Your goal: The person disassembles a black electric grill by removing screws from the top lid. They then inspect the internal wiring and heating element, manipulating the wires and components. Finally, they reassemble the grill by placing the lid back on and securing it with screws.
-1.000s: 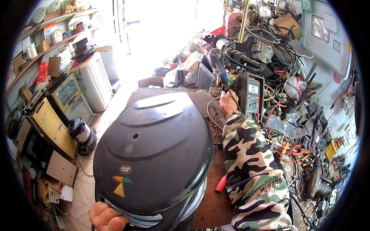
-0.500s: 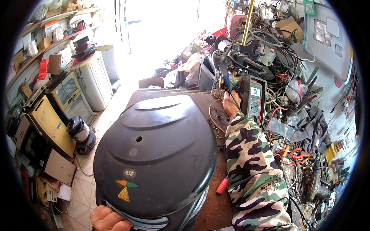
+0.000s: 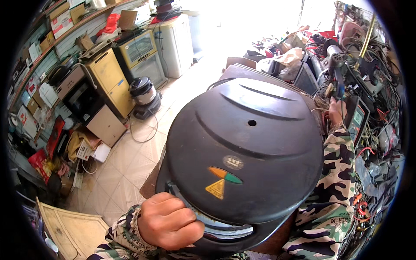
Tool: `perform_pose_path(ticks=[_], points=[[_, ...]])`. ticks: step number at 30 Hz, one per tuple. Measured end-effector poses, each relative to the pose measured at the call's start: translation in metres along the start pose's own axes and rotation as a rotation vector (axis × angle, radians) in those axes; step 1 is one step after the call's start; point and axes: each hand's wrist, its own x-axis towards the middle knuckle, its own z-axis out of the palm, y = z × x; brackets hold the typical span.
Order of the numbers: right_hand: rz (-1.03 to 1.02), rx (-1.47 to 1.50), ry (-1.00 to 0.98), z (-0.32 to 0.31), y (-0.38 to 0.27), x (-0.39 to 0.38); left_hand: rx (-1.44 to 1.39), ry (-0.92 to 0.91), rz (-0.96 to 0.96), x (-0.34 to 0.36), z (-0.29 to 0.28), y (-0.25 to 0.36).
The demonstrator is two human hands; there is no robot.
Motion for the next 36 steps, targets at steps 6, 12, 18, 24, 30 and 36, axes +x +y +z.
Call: perform_pose_path(ticks=[6,12,18,24,30,36], points=[[-0.094,-0.111,0.054,0.002,-0.001,0.01,0.026,-0.017,0.002,0.003,0.001,0.004],[-0.14,-0.12,0.037,0.01,-0.006,0.012,0.05,-0.077,-0.017,0.0,0.004,0.01],[-0.047,-0.066,0.013,-0.01,-0.025,-0.015,0.028,-0.11,-0.002,0.0,0.007,0.01],[-0.029,-0.056,-0.01,-0.006,-0.017,-0.009,0.037,-0.098,-0.017,0.003,0.009,0.011],[-0.032,-0.005,-0.002,0.0,-0.02,-0.015,0.055,-0.075,-0.053,0.002,0.01,0.015],[-0.034,-0.001,-0.028,0.001,-0.01,-0.009,0.057,-0.043,-0.048,-0.001,0.013,0.013]])
